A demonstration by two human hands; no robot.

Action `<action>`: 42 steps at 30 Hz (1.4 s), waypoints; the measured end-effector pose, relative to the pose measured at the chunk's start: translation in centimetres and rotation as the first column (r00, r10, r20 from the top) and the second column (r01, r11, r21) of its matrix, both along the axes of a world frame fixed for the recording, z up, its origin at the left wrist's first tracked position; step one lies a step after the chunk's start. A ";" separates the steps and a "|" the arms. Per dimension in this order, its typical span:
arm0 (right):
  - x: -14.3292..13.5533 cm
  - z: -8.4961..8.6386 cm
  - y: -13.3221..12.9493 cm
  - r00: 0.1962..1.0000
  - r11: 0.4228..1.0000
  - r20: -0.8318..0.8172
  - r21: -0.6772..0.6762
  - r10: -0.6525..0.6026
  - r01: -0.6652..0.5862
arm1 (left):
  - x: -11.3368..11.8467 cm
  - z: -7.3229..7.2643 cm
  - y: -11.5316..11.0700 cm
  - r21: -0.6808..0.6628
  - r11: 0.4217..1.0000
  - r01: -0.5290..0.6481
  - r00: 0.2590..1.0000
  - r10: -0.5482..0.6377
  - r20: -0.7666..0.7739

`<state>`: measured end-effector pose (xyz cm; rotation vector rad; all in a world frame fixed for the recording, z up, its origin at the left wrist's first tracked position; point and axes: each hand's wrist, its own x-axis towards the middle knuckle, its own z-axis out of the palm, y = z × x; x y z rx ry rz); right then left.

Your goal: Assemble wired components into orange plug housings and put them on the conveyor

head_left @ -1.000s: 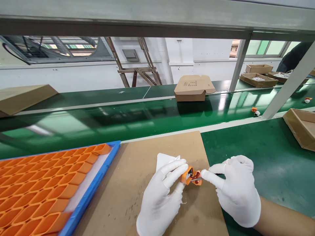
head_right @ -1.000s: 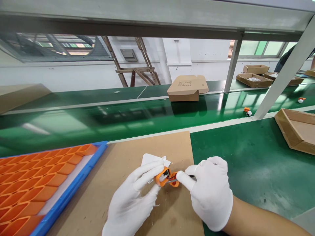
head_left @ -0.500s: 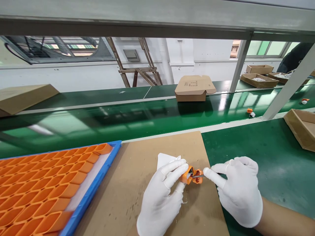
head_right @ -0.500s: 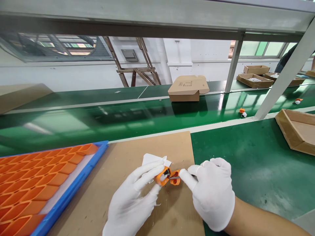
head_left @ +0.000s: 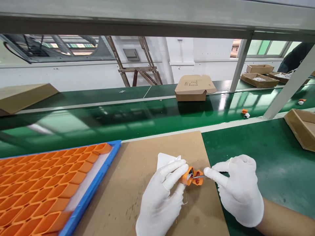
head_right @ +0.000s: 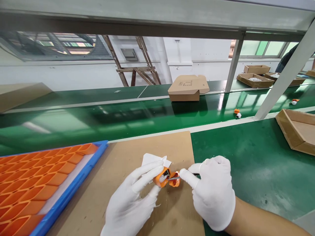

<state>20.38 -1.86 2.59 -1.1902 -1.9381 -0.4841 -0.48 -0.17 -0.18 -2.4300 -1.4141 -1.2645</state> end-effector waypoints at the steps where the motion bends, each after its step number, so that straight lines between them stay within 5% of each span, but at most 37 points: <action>1: -0.1 0.1 0.0 1.000 1.000 0.004 -0.004 0.006 -0.006 | 0.0 -0.1 0.0 -0.002 1.000 -0.001 1.000 0.001 -0.003; 27: -0.1 -0.1 0.1 0.994 0.994 -0.025 -0.025 0.109 -0.110 | 0.2 -0.1 0.1 -0.009 0.997 0.076 0.997 -0.076 -0.023; 42: -0.5 0.8 -0.1 0.999 0.999 0.050 -0.045 -0.006 0.009 | -0.3 -0.8 0.1 -0.069 0.998 0.009 1.000 -0.008 0.004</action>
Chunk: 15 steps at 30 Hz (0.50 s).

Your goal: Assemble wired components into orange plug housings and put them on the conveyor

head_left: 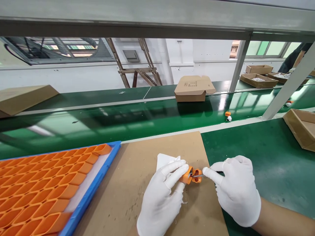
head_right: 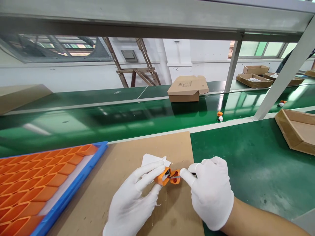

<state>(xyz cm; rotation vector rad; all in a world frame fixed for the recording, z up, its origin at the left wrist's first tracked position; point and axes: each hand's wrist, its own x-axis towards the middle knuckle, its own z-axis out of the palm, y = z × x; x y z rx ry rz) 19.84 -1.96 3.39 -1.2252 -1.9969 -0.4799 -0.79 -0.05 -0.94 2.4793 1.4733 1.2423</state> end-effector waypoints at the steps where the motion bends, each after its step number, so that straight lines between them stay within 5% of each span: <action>1: 0.0 -0.3 0.0 0.999 0.999 -0.041 -0.021 0.023 -0.024 | 0.0 0.0 0.0 0.003 1.000 0.006 1.000 -0.006 0.014; 4: 0.2 -1.1 0.1 0.953 0.977 -0.289 -0.155 0.094 -0.144 | 0.3 0.2 -0.2 -0.067 0.997 0.032 0.992 -0.024 0.123; 7: 0.5 -1.3 0.5 0.869 0.933 -0.494 -0.295 0.034 -0.204 | 0.8 0.8 -0.1 -0.374 0.924 0.076 0.919 0.081 0.387; 10: 0.6 -1.3 1.0 0.808 0.882 -0.588 -0.393 -0.024 -0.260 | 1.2 1.9 0.2 -0.621 0.678 0.393 0.654 0.269 0.707; 13: 0.8 -1.3 1.4 0.725 0.783 -0.680 -0.508 -0.109 -0.358 | 1.4 2.9 0.5 -0.496 0.395 0.774 0.325 0.424 0.845; 15: 1.0 -1.4 1.7 0.667 0.707 -0.711 -0.589 -0.222 -0.393 | 1.5 3.3 0.6 -0.409 0.289 0.866 0.213 0.526 0.823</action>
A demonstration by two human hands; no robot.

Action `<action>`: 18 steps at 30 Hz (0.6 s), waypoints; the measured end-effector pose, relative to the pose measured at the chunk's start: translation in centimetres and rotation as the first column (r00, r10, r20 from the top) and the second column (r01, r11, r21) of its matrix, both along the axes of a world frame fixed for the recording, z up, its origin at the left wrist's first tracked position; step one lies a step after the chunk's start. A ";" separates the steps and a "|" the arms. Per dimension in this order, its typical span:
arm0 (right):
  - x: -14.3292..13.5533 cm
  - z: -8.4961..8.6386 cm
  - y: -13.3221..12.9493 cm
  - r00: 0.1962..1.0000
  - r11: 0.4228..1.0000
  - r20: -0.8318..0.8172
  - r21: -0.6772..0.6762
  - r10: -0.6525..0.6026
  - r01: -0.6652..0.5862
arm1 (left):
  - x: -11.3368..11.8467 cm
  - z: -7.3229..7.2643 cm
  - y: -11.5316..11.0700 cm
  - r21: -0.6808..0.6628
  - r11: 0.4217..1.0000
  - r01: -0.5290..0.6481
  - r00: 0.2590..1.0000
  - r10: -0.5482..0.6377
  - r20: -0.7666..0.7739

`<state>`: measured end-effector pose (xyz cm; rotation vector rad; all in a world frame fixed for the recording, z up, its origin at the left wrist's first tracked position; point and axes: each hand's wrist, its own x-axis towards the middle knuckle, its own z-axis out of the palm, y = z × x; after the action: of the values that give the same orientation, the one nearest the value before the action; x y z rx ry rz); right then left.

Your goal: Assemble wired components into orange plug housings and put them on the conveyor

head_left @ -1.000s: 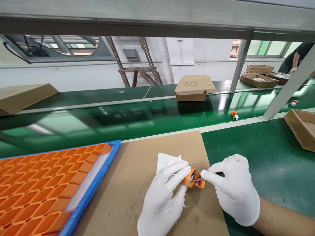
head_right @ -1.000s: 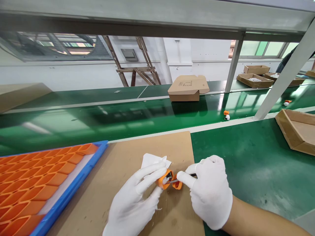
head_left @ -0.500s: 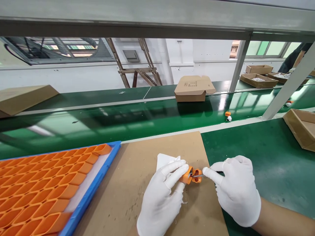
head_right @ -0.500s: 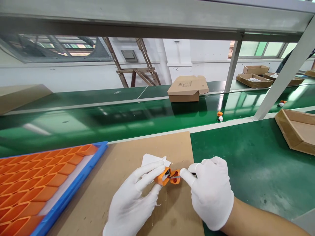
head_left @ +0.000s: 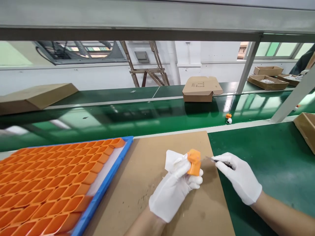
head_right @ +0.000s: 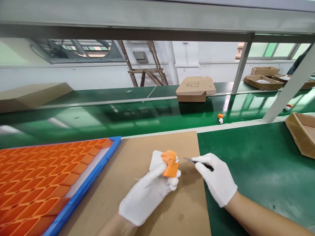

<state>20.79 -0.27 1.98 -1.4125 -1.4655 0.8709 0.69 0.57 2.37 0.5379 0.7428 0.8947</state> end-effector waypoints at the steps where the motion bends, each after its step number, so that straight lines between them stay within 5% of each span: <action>1: 0.1 -0.1 0.1 0.999 0.997 -0.036 -0.070 -0.020 0.017 | 0.0 0.1 0.0 -0.052 0.999 -0.004 1.000 0.006 0.026; 4: 0.1 -0.4 0.3 0.989 0.978 -0.126 -0.202 -0.081 0.054 | 0.1 0.2 0.1 -0.136 0.988 -0.077 0.997 0.081 0.021; 12: -0.2 -1.1 0.4 0.989 0.968 -0.137 -0.250 -0.051 0.015 | 0.0 0.4 0.0 -0.138 0.984 -0.115 0.987 0.130 0.099; 18: -0.4 -1.7 0.8 0.987 0.972 -0.156 -0.234 -0.045 0.008 | -0.6 -0.2 0.5 -0.006 0.994 -0.111 0.994 0.111 0.023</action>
<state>20.37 0.53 0.29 -1.4900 -1.2509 1.1424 0.10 1.07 2.16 0.4846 0.7592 1.0008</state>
